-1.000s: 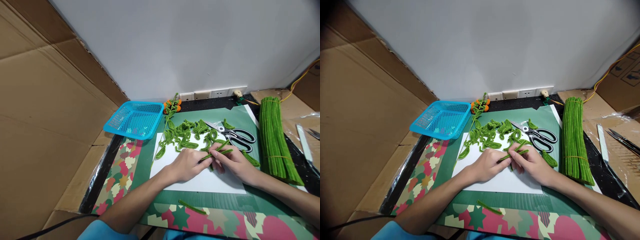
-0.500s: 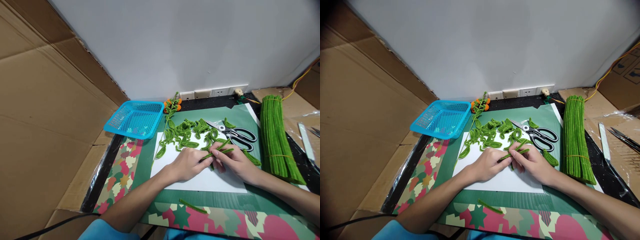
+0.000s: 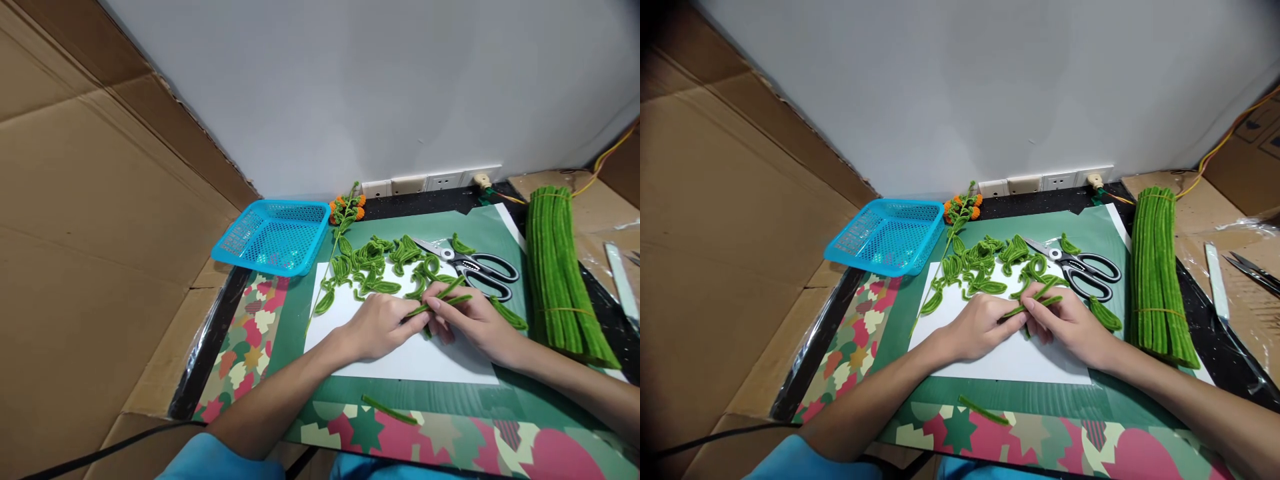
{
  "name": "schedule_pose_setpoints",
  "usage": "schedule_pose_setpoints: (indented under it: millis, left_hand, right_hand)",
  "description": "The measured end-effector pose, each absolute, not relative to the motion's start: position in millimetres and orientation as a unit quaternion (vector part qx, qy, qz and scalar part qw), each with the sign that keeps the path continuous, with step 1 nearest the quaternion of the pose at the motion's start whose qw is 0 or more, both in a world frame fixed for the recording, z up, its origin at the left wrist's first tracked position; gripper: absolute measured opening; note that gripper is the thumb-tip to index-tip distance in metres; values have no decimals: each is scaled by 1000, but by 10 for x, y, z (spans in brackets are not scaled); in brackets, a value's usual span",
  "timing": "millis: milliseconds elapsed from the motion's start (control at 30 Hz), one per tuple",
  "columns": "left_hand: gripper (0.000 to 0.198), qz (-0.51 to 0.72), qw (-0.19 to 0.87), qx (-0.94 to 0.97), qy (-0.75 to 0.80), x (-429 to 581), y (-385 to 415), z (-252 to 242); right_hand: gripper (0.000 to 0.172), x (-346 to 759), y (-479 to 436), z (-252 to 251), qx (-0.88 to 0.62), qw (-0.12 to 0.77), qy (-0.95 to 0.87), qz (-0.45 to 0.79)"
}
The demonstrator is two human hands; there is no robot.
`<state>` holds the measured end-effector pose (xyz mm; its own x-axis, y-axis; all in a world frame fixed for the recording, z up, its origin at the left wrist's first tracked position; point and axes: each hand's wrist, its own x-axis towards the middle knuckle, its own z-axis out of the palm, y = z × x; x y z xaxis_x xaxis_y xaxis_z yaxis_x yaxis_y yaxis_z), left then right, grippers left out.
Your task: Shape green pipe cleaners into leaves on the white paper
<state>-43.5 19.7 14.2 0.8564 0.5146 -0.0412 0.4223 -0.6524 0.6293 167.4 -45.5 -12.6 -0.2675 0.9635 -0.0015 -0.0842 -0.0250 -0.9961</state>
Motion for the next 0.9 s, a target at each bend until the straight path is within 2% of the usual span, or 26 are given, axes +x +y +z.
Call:
schedule_pose_setpoints:
  millis: [267,900]
  left_hand:
    - [42,79,323,908,253,-438,190,128]
    - [45,70,327,907,257,-432,192,105]
  right_hand:
    - [40,1686,-465,-132,-411,442,-536,591]
    - [45,1683,-454,-27,-413,434,-546,586]
